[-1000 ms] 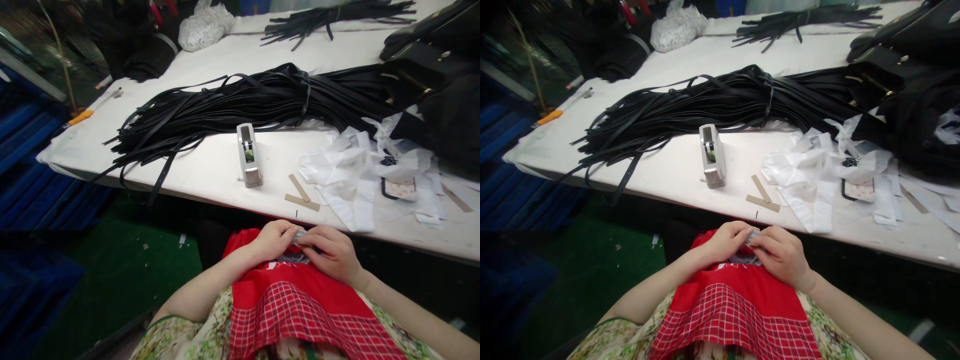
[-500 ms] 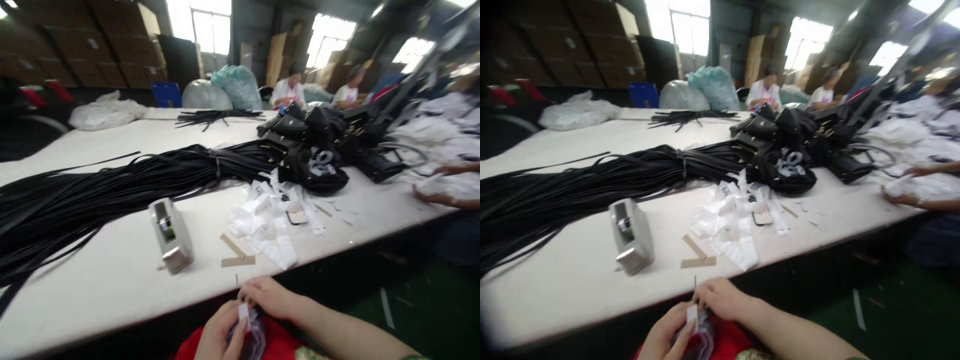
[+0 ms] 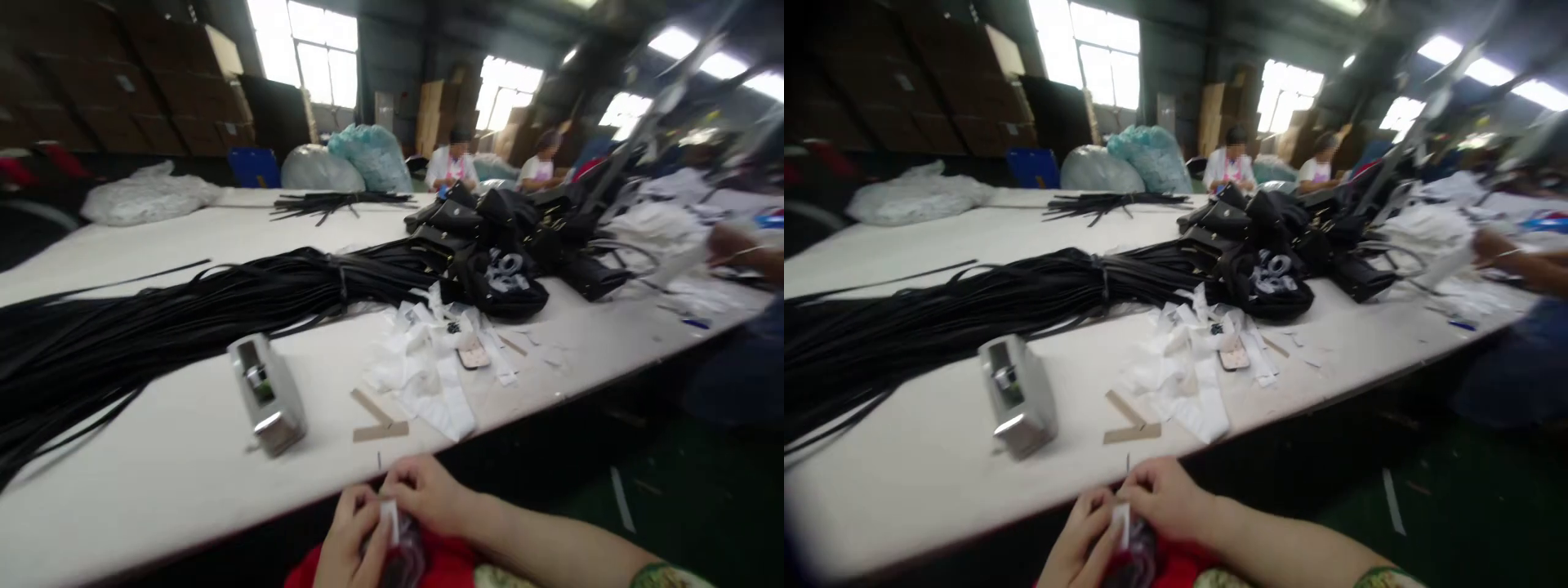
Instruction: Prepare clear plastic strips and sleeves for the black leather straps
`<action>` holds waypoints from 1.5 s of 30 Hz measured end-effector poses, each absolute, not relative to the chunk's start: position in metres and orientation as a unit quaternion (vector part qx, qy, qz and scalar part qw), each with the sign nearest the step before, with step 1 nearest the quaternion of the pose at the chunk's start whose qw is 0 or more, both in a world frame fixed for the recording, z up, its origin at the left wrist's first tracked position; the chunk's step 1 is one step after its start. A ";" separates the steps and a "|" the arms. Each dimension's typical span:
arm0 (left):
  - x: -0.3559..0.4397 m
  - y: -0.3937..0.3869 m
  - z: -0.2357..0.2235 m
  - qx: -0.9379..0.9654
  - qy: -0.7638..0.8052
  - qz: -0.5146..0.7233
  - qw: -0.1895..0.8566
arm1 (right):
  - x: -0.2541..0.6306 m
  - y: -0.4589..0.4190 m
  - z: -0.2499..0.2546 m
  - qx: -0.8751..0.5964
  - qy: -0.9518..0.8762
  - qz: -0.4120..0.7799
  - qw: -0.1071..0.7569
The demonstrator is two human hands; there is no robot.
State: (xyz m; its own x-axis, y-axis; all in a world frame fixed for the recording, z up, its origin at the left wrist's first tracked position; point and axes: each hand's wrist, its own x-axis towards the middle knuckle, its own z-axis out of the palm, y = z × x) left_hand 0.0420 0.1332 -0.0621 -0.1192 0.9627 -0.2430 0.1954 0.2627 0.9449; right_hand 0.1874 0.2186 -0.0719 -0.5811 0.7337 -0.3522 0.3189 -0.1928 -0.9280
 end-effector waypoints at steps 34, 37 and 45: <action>0.041 0.115 -0.054 0.058 0.456 0.502 0.733 | 0.206 0.234 -0.034 -0.071 -0.888 0.449 0.065; 0.038 0.115 -0.054 0.070 0.464 0.521 0.713 | 0.199 0.239 -0.033 -0.045 -0.902 0.424 0.069; 0.003 0.109 -0.061 0.129 0.518 0.655 0.534 | 0.086 0.308 -0.044 -0.251 -0.840 0.433 0.209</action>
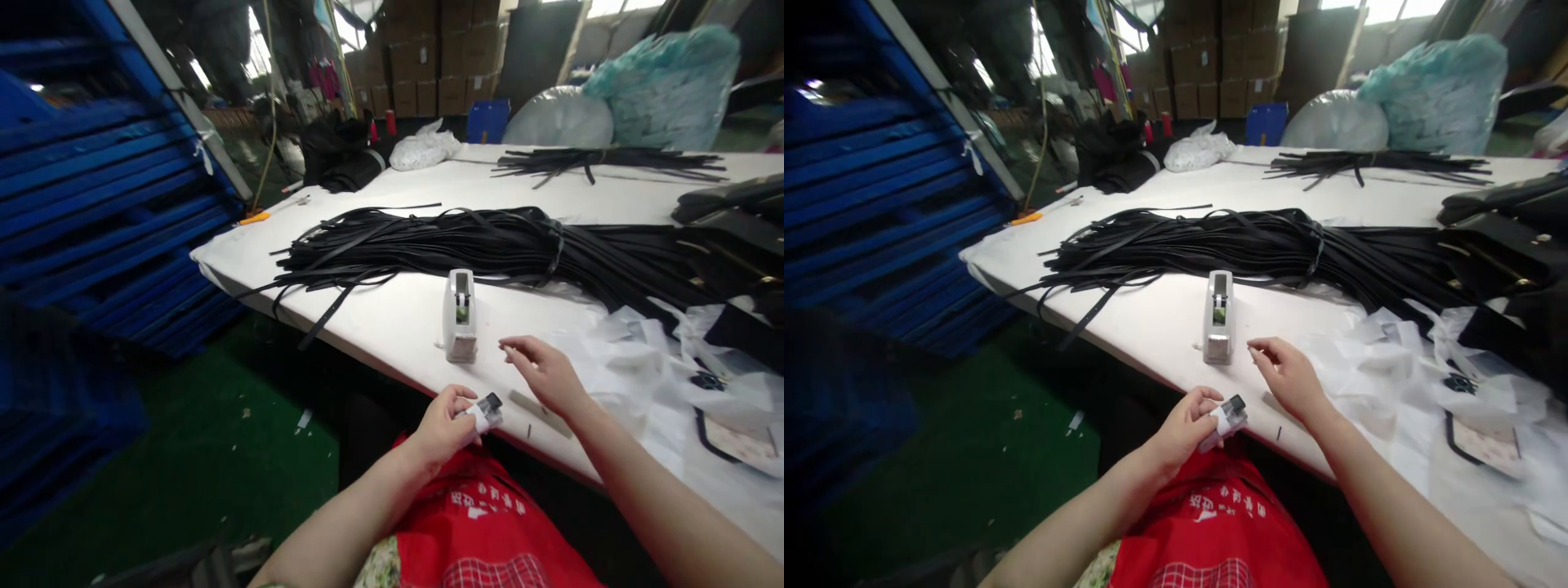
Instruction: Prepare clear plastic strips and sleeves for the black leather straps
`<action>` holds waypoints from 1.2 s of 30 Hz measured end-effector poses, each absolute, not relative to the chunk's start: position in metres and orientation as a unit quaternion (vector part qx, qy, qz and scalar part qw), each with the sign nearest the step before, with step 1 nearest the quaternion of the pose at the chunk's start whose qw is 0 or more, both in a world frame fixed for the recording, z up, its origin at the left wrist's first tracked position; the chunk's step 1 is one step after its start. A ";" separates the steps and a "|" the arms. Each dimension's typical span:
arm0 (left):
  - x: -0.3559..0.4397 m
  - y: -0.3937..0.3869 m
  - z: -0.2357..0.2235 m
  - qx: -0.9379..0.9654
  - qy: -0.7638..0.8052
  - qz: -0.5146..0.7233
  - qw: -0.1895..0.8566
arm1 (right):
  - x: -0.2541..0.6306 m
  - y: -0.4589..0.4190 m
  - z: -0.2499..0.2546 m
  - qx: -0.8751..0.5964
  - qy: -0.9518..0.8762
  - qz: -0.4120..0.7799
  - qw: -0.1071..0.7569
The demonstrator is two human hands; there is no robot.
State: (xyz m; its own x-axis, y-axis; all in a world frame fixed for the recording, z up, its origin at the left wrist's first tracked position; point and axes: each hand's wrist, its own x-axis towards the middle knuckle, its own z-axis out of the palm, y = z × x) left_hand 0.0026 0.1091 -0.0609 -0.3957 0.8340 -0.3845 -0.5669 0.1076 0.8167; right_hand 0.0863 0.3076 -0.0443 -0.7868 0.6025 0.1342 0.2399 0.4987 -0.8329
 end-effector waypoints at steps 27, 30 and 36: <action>-0.020 0.099 -0.070 0.248 0.631 0.638 0.364 | 0.091 0.251 -0.043 -0.265 -0.753 0.593 0.104; -0.018 0.101 -0.070 0.288 0.659 0.604 0.342 | 0.103 0.236 -0.033 -0.225 -0.748 0.622 0.051; -0.012 0.104 -0.062 0.340 0.712 0.545 0.283 | 0.099 0.230 -0.045 -0.281 -0.746 0.603 0.010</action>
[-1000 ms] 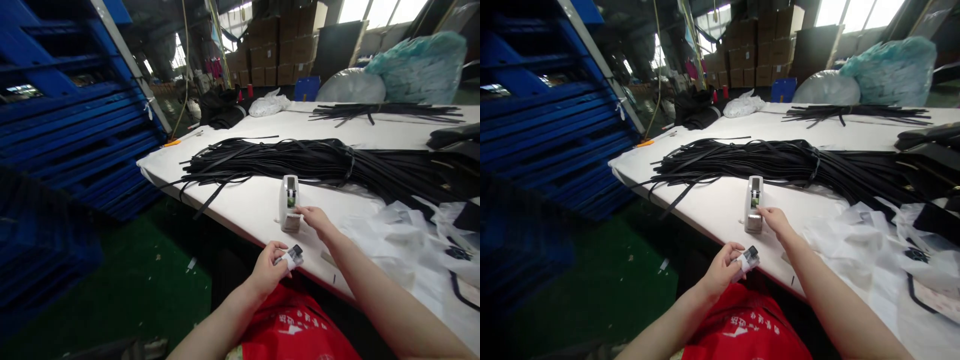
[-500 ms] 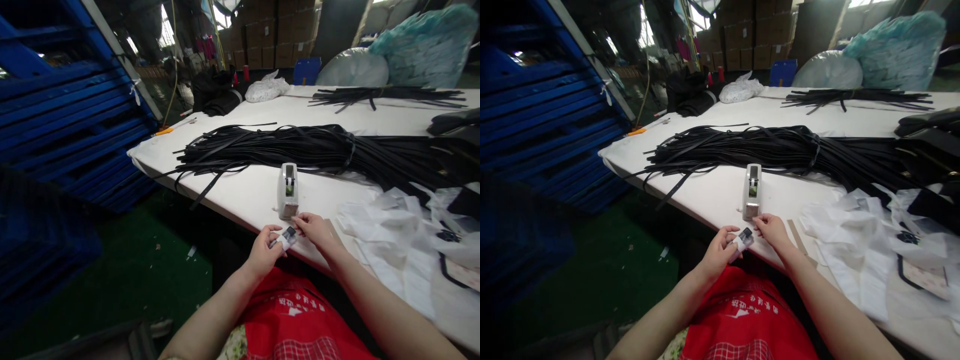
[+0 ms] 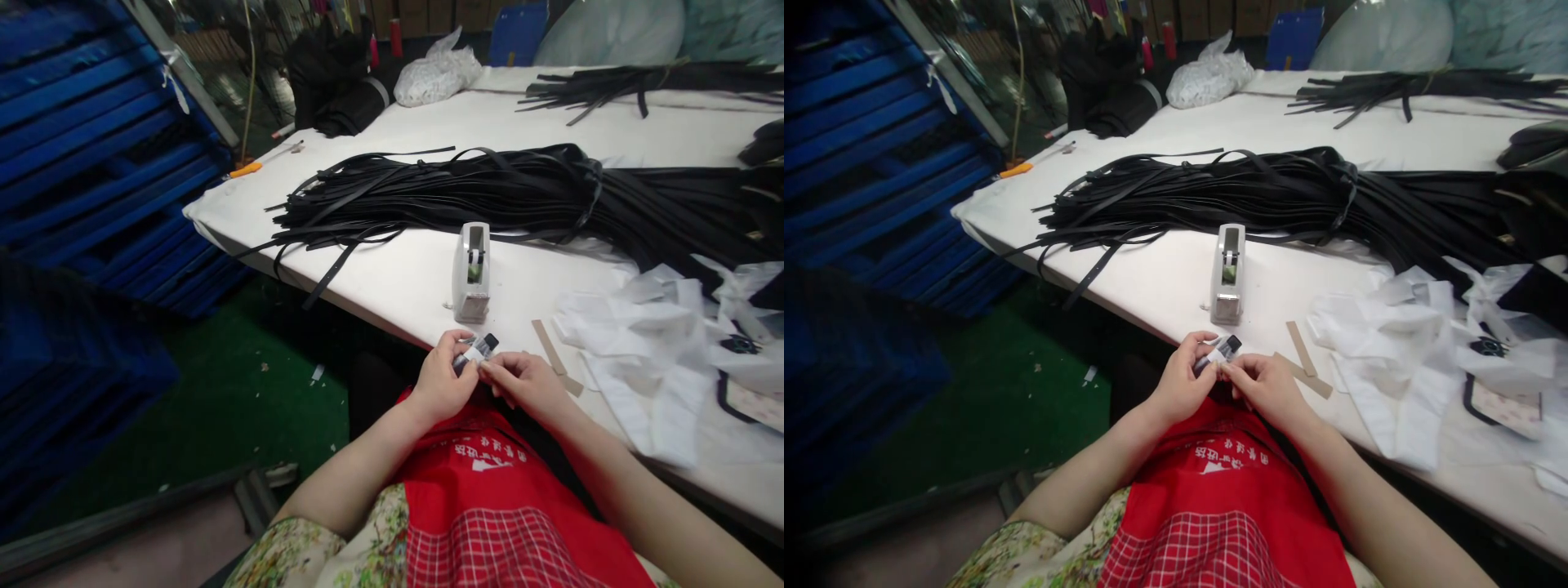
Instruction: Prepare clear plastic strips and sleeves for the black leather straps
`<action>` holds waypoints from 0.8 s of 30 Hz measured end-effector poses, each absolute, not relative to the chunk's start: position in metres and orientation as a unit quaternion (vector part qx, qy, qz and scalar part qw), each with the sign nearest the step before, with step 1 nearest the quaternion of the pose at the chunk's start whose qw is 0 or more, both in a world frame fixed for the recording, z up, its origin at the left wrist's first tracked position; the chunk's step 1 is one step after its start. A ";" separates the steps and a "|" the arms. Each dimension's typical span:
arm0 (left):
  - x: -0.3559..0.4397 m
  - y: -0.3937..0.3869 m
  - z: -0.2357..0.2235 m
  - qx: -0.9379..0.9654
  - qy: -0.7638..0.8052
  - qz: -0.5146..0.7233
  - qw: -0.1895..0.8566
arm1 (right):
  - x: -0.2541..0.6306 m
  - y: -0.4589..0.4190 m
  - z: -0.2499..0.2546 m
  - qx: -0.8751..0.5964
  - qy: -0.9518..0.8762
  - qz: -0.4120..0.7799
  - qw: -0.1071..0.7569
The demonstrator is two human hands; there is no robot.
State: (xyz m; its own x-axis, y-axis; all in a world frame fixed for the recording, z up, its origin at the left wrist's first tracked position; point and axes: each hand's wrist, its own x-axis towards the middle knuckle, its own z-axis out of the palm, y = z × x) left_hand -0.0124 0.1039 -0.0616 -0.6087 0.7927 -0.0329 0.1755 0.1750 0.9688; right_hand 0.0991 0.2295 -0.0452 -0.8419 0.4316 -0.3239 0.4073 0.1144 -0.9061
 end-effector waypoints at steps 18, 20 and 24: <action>-0.005 0.106 -0.042 0.491 0.763 0.414 -0.076 | 0.090 0.226 -0.058 -0.249 -0.630 0.734 0.038; -0.006 0.106 -0.040 0.501 0.754 0.413 -0.098 | 0.089 0.221 -0.057 -0.254 -0.628 0.733 0.064; -0.006 0.104 -0.043 0.498 0.736 0.454 -0.065 | 0.086 0.210 -0.057 -0.285 -0.631 0.714 0.106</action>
